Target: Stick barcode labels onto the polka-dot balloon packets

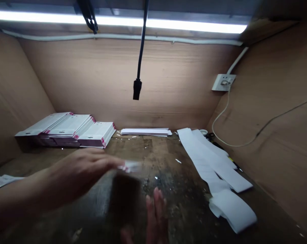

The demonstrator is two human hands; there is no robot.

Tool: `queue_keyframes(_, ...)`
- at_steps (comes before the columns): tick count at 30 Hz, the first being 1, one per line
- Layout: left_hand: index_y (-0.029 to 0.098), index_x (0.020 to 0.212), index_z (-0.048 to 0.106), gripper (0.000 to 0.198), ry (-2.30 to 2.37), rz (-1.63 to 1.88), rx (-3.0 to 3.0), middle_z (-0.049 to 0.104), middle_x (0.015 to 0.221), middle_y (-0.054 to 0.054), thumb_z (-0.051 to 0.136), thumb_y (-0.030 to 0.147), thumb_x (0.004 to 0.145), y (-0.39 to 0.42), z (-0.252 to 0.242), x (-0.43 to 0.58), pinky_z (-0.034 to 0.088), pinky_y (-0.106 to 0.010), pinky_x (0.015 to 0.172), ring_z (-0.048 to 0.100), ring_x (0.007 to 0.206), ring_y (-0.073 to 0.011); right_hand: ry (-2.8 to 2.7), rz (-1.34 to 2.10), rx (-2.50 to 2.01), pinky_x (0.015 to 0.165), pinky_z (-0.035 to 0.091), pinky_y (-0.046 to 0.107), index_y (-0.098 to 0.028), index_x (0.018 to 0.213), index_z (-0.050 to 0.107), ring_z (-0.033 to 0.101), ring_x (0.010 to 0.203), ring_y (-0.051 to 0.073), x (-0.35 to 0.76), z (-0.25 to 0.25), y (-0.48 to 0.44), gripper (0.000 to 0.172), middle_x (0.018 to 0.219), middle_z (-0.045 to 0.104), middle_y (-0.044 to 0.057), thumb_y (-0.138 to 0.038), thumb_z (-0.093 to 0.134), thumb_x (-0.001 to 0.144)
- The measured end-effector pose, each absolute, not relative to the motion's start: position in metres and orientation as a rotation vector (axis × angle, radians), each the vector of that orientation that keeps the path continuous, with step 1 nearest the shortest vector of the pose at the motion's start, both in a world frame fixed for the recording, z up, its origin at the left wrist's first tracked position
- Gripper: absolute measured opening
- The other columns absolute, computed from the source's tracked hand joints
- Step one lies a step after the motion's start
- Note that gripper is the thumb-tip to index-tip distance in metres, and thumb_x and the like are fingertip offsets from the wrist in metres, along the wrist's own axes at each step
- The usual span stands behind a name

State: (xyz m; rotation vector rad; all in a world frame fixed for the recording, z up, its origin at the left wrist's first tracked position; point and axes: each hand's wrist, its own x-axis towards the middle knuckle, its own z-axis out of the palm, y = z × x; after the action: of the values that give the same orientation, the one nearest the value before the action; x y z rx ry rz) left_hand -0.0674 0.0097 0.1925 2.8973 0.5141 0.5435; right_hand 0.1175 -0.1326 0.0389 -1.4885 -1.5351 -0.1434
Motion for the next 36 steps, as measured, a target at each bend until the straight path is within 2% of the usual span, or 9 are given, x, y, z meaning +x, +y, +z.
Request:
queue_keyframes(2,0.037,0.12,0.056,0.047,0.414,0.359,2.68,0.07,0.105,0.003,0.049,0.012,0.081,-0.029,0.194,-0.059,0.051,-0.027,0.076,0.067,0.089,-0.0187,-1.582,-0.041,-1.406,0.103,0.035,0.053,-0.022,0.141,0.027,0.036,0.129,0.037,0.128,0.066,-0.132,0.082,0.139,0.042,0.014,-0.037,0.071,0.073)
queue_keyframes(5,0.037,0.116,0.057,0.038,0.44,0.313,2.59,0.071,0.1,0.003,0.052,0.018,0.084,-0.048,0.194,-0.058,0.052,-0.028,0.073,0.067,0.084,-0.019,-1.781,0.587,-1.236,0.083,0.051,0.033,-0.023,0.114,0.059,0.063,0.096,0.024,0.137,0.1,-0.122,0.035,0.105,0.066,0.005,-0.034,0.063,0.081)
queue_keyframes(7,0.033,0.116,0.058,0.035,0.609,0.482,2.581,0.07,0.1,0.001,0.057,0.027,0.082,-0.04,0.188,-0.067,0.053,-0.032,0.076,0.067,0.085,-0.0211,-1.664,0.822,-1.151,0.074,0.053,0.029,-0.021,0.099,0.067,0.065,0.082,0.02,0.138,0.106,-0.116,0.02,0.09,0.069,0.002,-0.032,0.056,0.086)
queue_keyframes(12,0.027,0.123,0.053,0.069,0.822,0.864,1.967,0.061,0.122,-0.004,0.08,0.038,0.06,-0.022,0.127,-0.102,0.051,-0.037,0.09,0.057,0.112,-0.0275,-1.348,0.902,-1.149,0.084,0.051,0.036,-0.019,0.105,0.068,0.064,0.096,0.025,0.138,0.079,-0.116,0.025,0.102,0.07,0.007,-0.032,0.06,0.085)
queue_keyframes(14,0.026,0.115,0.059,0.057,0.767,0.708,1.69,0.069,0.108,-0.003,0.08,0.034,0.062,-0.032,0.089,-0.1,0.056,-0.036,0.08,0.065,0.097,-0.0262,-1.381,0.954,-1.143,0.083,0.052,0.036,-0.02,0.105,0.068,0.065,0.093,0.025,0.136,0.066,-0.118,0.026,0.102,0.07,0.007,-0.033,0.061,0.084)
queue_keyframes(18,0.025,0.1,0.068,0.027,0.74,0.744,1.514,0.072,0.101,-0.001,0.07,0.033,0.075,-0.061,0.043,-0.074,0.054,-0.036,0.086,0.066,0.094,-0.0239,-1.378,1.03,-1.152,0.083,0.052,0.035,-0.022,0.105,0.068,0.066,0.092,0.024,0.127,0.053,-0.117,0.027,0.102,0.071,0.005,-0.036,0.063,0.082)
queue_keyframes(29,0.016,0.105,0.065,0.035,0.628,0.746,1.33,0.071,0.104,-0.008,0.071,0.032,0.074,-0.041,0.053,-0.054,0.053,-0.037,0.084,0.065,0.096,-0.0263,-1.034,1.155,-1.164,0.078,0.056,0.04,-0.019,0.096,0.068,0.068,0.087,0.028,0.118,0.062,-0.106,0.031,0.097,0.072,0.008,-0.038,0.073,0.073)
queue_keyframes(33,0.015,0.126,0.049,0.06,0.867,0.774,1.266,0.063,0.117,-0.016,0.07,0.034,0.073,-0.042,0.042,-0.048,0.053,-0.045,0.085,0.063,0.103,-0.031,-0.9,1.337,-1.143,0.076,0.055,0.044,-0.015,0.1,0.065,0.069,0.084,0.03,0.123,0.048,-0.092,0.042,0.094,0.072,0.012,-0.043,0.074,0.07)
queue_keyframes(36,0.027,0.142,0.029,0.077,1.145,0.93,1.633,0.036,0.145,-0.016,0.066,0.033,0.075,-0.047,0.023,-0.049,0.042,-0.051,0.1,0.044,0.126,-0.0329,-0.865,1.339,-1.272,0.072,0.056,0.044,-0.011,0.097,0.064,0.069,0.078,0.031,0.127,0.029,-0.08,0.047,0.087,0.073,0.013,-0.046,0.075,0.067)
